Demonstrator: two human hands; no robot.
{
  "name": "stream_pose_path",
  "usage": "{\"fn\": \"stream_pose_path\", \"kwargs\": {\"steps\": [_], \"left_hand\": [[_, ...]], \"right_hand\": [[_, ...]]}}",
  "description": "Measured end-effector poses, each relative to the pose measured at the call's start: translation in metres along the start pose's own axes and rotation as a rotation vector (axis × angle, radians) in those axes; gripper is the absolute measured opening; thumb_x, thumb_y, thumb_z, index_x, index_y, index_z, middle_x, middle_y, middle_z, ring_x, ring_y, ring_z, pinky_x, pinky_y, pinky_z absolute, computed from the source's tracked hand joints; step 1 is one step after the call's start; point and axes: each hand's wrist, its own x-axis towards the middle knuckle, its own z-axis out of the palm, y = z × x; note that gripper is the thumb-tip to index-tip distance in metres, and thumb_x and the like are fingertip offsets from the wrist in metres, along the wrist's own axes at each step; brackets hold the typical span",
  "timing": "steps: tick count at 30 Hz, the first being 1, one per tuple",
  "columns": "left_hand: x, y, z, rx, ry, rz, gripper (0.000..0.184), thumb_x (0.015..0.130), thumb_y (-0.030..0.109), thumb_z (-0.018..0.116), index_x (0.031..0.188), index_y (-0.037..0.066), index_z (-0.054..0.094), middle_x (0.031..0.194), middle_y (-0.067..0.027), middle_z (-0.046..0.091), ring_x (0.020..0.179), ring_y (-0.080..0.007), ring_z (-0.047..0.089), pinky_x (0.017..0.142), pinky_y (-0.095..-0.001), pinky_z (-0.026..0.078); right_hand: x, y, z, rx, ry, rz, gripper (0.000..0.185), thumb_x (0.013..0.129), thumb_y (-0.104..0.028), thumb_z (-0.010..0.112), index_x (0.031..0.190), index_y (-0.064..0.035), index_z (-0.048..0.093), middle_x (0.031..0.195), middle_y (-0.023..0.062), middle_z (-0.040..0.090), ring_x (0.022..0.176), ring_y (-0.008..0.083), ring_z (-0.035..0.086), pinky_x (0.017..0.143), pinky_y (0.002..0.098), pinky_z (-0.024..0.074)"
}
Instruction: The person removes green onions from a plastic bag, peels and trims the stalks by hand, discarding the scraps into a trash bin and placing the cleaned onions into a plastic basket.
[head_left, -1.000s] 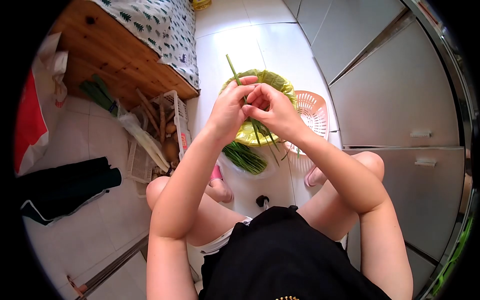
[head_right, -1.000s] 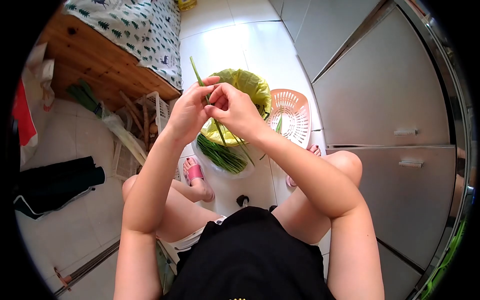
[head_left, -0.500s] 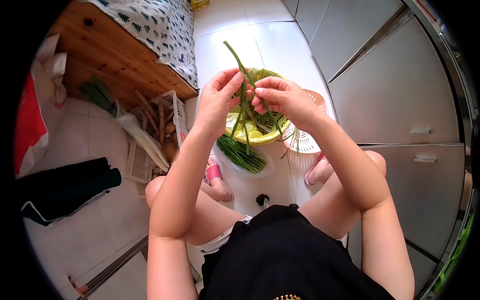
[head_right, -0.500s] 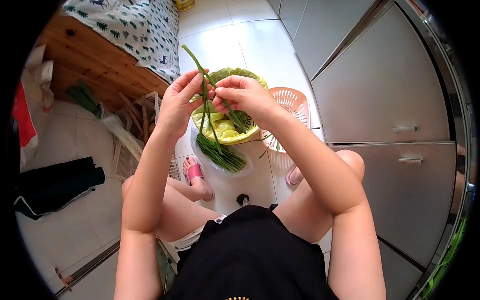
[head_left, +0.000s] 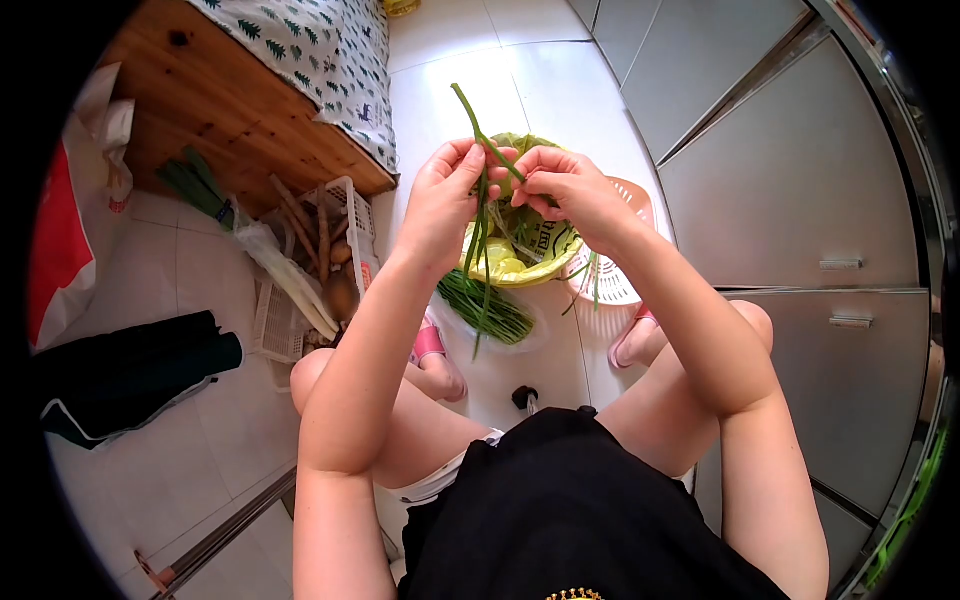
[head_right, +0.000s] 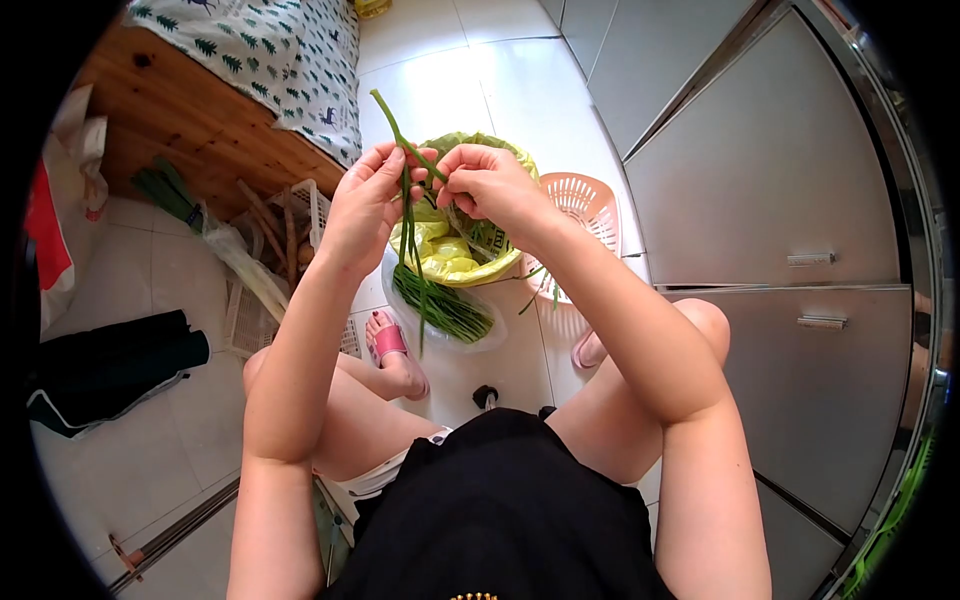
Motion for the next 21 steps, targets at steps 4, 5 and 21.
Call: {"fn": "stream_pose_path", "kwargs": {"steps": [4,5,21], "left_hand": [[0.002,-0.005,-0.001,-0.010,-0.026,-0.004,0.021,0.100,0.019,0.047,0.112,0.003,0.052,0.104,-0.0087,0.064,0.089,-0.0111,0.061,0.077,-0.0230,0.048],[0.002,-0.006,-0.001,-0.010,-0.019,-0.005,0.020,0.100,0.018,0.048,0.111,0.003,0.053,0.104,-0.0085,0.064,0.090,-0.0112,0.061,0.079,-0.0239,0.048],[0.001,-0.006,-0.008,0.118,0.050,0.004,0.019,0.096,0.019,0.055,0.108,0.004,0.057,0.099,-0.0021,0.060,0.091,-0.0092,0.058,0.081,-0.0263,0.052]], "right_hand": [[0.000,0.000,0.003,-0.005,0.024,-0.051,0.006,0.085,-0.005,0.053,0.082,-0.0076,0.058,0.076,0.0017,0.060,0.059,0.0049,0.042,0.054,0.0184,0.0289],[0.001,0.002,0.000,-0.019,0.014,-0.059,0.007,0.085,-0.005,0.052,0.082,-0.0070,0.059,0.076,0.0017,0.060,0.059,0.0050,0.042,0.054,0.0186,0.0293],[0.018,0.007,-0.004,-0.194,0.131,-0.259,0.017,0.092,-0.010,0.057,0.102,-0.0005,0.065,0.099,0.0069,0.066,0.092,0.0118,0.061,0.085,0.0264,0.0484]]}}
